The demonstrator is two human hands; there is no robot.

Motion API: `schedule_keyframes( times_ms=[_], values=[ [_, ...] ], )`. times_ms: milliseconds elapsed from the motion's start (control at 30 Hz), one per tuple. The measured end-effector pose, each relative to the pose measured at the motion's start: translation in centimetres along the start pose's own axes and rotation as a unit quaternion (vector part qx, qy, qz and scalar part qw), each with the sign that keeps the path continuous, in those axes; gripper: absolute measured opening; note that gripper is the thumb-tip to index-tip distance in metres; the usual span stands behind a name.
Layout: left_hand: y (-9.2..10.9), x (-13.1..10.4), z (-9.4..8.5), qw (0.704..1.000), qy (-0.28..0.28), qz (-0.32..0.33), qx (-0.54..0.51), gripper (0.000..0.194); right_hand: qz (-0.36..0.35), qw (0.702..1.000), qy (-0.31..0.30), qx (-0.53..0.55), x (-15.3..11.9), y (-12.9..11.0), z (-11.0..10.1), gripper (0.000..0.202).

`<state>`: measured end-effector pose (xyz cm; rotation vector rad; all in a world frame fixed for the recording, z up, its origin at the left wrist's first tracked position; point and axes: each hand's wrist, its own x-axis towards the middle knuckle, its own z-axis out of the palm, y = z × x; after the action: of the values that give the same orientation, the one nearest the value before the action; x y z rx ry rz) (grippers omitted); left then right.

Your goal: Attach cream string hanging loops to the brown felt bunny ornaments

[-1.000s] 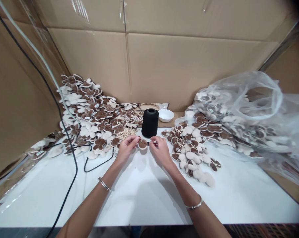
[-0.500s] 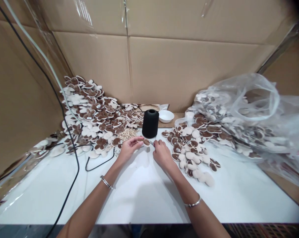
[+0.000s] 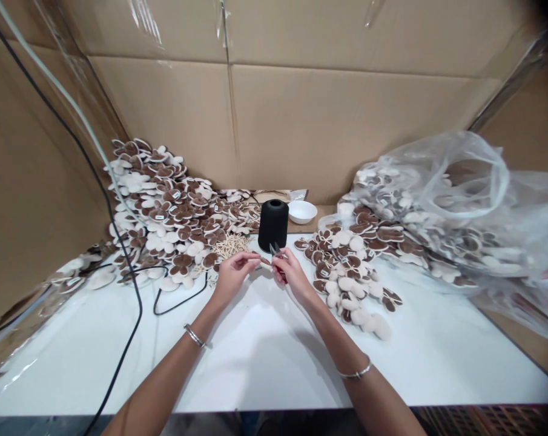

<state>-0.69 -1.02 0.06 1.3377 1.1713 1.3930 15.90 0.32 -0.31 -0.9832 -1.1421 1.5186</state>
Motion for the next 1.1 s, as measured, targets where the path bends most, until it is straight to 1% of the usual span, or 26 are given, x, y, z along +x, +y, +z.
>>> schedule_keyframes(
  times_ms=[100, 167, 267, 333, 433, 567, 733, 900, 967, 1000, 1100],
  values=[
    [-0.2, -0.3, 0.1, 0.999, -0.009, 0.039, 0.035, 0.016, 0.050, 0.998, -0.018, 0.024, -0.7, -0.4, 0.8, 0.037],
    [-0.4, -0.4, 0.1, 0.996, -0.005, 0.072, 0.059, 0.015, 0.081, 0.995, -0.031, 0.040, -1.1, -0.5, 0.9, 0.039],
    [-0.6, -0.7, 0.3, 0.994, 0.003, 0.091, 0.068, 0.015, 0.099, 0.989, -0.052, 0.092, -1.3, -0.4, 0.8, 0.037],
    [-0.6, -0.8, 0.4, 0.996, -0.006, 0.074, 0.048, 0.016, 0.109, 0.982, -0.044, 0.147, -1.1, -0.2, 0.7, 0.036],
    [-0.1, -0.9, 0.8, 0.999, -0.021, 0.026, 0.003, 0.019, 0.125, 0.963, -0.033, 0.236, -0.6, 0.1, 0.5, 0.035],
    [0.1, -0.7, 1.0, 0.998, -0.031, -0.026, -0.050, 0.024, 0.150, 0.939, -0.041, 0.305, 0.0, 0.3, 0.2, 0.028],
    [-0.5, -0.3, 0.9, 0.989, -0.051, -0.078, -0.119, 0.029, 0.192, 0.915, -0.066, 0.349, 0.1, 0.2, 0.1, 0.026],
    [-0.5, -0.2, 0.9, 0.967, -0.058, -0.148, -0.198, 0.034, 0.196, 0.914, -0.080, 0.347, -0.1, 0.0, 0.5, 0.025],
    [-0.2, -0.2, 0.9, 0.967, -0.061, -0.153, -0.195, 0.034, 0.185, 0.918, -0.077, 0.341, -0.2, 0.0, 0.5, 0.026],
    [-0.1, -0.3, 0.8, 0.972, -0.063, -0.144, -0.176, 0.033, 0.180, 0.920, -0.076, 0.339, -0.2, 0.0, 0.5, 0.026],
    [0.4, -0.4, 0.7, 0.991, -0.056, -0.088, -0.086, 0.030, 0.181, 0.919, -0.080, 0.342, -0.2, 0.1, 0.2, 0.024]
  ],
)
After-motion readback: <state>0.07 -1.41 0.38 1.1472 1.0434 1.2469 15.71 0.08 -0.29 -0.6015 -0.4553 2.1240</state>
